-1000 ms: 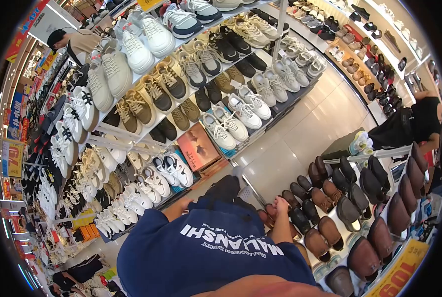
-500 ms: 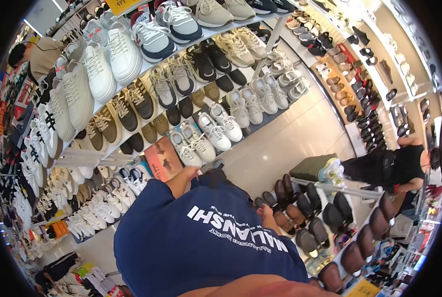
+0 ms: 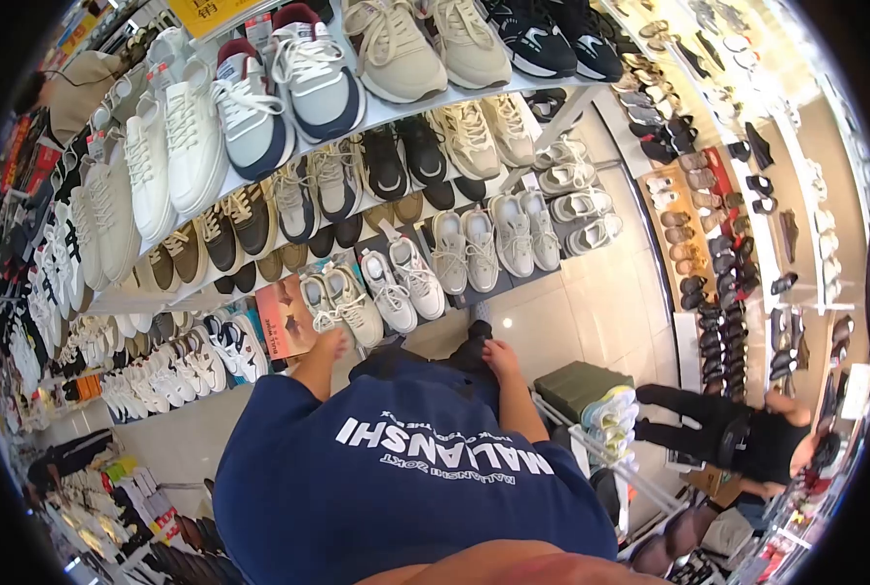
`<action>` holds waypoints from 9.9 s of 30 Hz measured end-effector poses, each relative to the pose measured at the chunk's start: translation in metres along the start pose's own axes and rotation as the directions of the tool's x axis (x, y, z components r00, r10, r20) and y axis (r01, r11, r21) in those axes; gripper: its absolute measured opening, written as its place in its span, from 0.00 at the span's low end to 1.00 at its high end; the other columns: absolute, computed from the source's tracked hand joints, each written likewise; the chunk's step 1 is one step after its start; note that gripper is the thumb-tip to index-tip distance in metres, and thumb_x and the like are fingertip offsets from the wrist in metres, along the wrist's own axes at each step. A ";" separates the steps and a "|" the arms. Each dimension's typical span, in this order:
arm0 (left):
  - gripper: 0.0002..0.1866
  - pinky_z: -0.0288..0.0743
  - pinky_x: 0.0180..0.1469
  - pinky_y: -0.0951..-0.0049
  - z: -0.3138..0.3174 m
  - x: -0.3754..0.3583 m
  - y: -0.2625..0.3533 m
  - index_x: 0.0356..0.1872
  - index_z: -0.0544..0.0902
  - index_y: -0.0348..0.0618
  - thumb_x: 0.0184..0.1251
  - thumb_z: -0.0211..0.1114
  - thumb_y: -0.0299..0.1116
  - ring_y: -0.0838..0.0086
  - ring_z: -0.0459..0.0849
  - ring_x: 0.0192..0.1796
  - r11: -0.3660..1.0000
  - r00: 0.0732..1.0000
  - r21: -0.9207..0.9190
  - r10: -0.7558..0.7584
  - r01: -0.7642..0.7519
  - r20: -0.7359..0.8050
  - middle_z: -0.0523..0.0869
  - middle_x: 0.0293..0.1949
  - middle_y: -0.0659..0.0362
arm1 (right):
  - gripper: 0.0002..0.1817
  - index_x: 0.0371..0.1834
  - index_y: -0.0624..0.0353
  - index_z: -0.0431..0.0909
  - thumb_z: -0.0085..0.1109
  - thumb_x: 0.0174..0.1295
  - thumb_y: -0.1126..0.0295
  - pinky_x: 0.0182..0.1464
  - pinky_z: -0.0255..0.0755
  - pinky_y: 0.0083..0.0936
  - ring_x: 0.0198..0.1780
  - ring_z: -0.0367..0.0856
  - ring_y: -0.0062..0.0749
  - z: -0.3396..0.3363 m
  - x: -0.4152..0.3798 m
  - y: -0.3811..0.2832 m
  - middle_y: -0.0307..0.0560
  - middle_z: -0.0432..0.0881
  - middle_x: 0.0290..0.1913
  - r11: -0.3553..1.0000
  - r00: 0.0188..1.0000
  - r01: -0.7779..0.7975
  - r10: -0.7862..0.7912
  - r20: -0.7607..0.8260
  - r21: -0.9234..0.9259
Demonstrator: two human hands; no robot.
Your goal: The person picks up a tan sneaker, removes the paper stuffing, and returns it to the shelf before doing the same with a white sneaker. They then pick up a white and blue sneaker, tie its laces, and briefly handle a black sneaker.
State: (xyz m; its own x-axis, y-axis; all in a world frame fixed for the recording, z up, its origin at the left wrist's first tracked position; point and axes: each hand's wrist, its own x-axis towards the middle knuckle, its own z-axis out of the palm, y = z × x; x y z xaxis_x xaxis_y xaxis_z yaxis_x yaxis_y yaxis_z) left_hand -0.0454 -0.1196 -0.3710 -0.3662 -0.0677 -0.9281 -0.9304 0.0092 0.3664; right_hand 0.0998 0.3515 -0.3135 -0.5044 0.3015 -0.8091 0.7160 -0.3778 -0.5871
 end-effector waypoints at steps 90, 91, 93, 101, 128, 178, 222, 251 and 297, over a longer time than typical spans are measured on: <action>0.49 0.71 0.66 0.67 0.207 -0.464 0.118 0.69 0.65 0.33 0.45 0.84 0.31 0.71 0.78 0.62 0.203 0.249 -0.153 0.882 -0.967 -0.401 0.79 0.60 0.54 | 0.41 0.69 0.65 0.65 0.77 0.53 0.68 0.60 0.71 0.26 0.58 0.77 0.26 0.130 -0.178 -0.303 0.44 0.79 0.56 0.810 0.014 0.578 0.105 0.994 -0.094; 0.46 0.71 0.66 0.67 0.204 -0.463 0.119 0.68 0.66 0.33 0.48 0.83 0.32 0.71 0.78 0.62 0.245 0.303 -0.191 0.865 -0.951 -0.400 0.79 0.60 0.54 | 0.44 0.72 0.65 0.61 0.77 0.55 0.66 0.63 0.70 0.28 0.62 0.75 0.28 0.133 -0.180 -0.303 0.46 0.77 0.60 0.819 -0.041 0.574 0.061 0.997 -0.026; 0.34 0.76 0.58 0.72 0.204 -0.450 0.119 0.65 0.70 0.33 0.63 0.74 0.38 0.75 0.82 0.54 0.228 0.290 -0.198 0.872 -0.954 -0.394 0.83 0.53 0.56 | 0.55 0.78 0.65 0.50 0.76 0.54 0.58 0.68 0.68 0.31 0.68 0.71 0.34 0.141 -0.198 -0.313 0.51 0.68 0.69 0.847 -0.169 0.510 -0.073 0.983 0.150; 0.23 0.65 0.29 0.80 0.189 -0.425 0.102 0.52 0.81 0.32 0.70 0.67 0.45 0.87 0.73 0.28 0.593 0.573 -0.128 0.665 -0.795 -0.479 0.79 0.27 0.67 | 0.58 0.79 0.67 0.46 0.74 0.45 0.77 0.73 0.59 0.31 0.73 0.62 0.36 0.155 -0.204 -0.317 0.53 0.57 0.75 0.930 0.033 0.353 -0.122 0.992 0.102; 0.05 0.80 0.49 0.75 0.226 -0.433 0.181 0.43 0.80 0.37 0.70 0.64 0.26 0.69 0.78 0.57 0.141 -0.012 0.251 0.851 -0.958 -0.525 0.76 0.59 0.53 | 0.56 0.80 0.61 0.40 0.69 0.50 0.81 0.68 0.68 0.33 0.67 0.72 0.36 0.109 -0.194 -0.318 0.53 0.64 0.71 0.907 0.116 0.314 -0.330 0.937 0.280; 0.08 0.70 0.30 0.80 0.204 -0.451 0.210 0.45 0.86 0.37 0.68 0.62 0.23 0.81 0.78 0.29 0.309 0.322 -0.093 0.883 -0.946 -0.343 0.86 0.33 0.60 | 0.48 0.77 0.63 0.48 0.59 0.49 0.82 0.66 0.72 0.34 0.65 0.76 0.41 0.107 -0.193 -0.321 0.56 0.70 0.66 0.967 0.258 0.093 -0.254 0.932 0.238; 0.14 0.75 0.30 0.63 0.213 -0.425 0.218 0.25 0.83 0.40 0.57 0.75 0.40 0.60 0.81 0.28 0.017 -0.217 0.898 0.968 -0.440 -0.125 0.78 0.25 0.56 | 0.51 0.78 0.69 0.44 0.57 0.47 0.81 0.66 0.74 0.38 0.66 0.75 0.47 0.094 -0.153 -0.330 0.61 0.67 0.69 0.967 0.373 0.082 -0.254 0.892 0.241; 0.30 0.79 0.53 0.60 0.342 -0.336 0.093 0.69 0.65 0.44 0.72 0.65 0.42 0.67 0.83 0.53 0.553 0.824 -0.820 0.528 -0.148 0.207 0.78 0.59 0.53 | 0.54 0.79 0.69 0.43 0.70 0.53 0.77 0.70 0.64 0.31 0.70 0.68 0.37 0.051 -0.090 -0.310 0.55 0.63 0.72 0.879 0.457 0.438 -0.399 0.795 0.189; 0.33 0.77 0.44 0.70 0.350 -0.124 0.290 0.75 0.65 0.48 0.71 0.65 0.34 0.73 0.84 0.44 0.597 0.793 -0.535 0.537 -0.598 -0.287 0.85 0.52 0.57 | 0.30 0.56 0.73 0.72 0.63 0.68 0.53 0.50 0.82 0.45 0.52 0.83 0.54 0.201 0.083 -0.383 0.63 0.78 0.55 0.991 0.723 0.134 -0.097 0.684 -0.002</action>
State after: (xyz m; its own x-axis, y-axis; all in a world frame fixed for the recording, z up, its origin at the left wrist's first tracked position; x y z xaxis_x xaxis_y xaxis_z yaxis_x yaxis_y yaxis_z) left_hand -0.2750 0.2403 -0.1726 -0.7857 -0.3347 -0.5202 -0.3281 -0.4875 0.8091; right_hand -0.3130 0.3451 -0.1606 -0.7641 -0.3442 -0.5456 0.6426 -0.3320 -0.6905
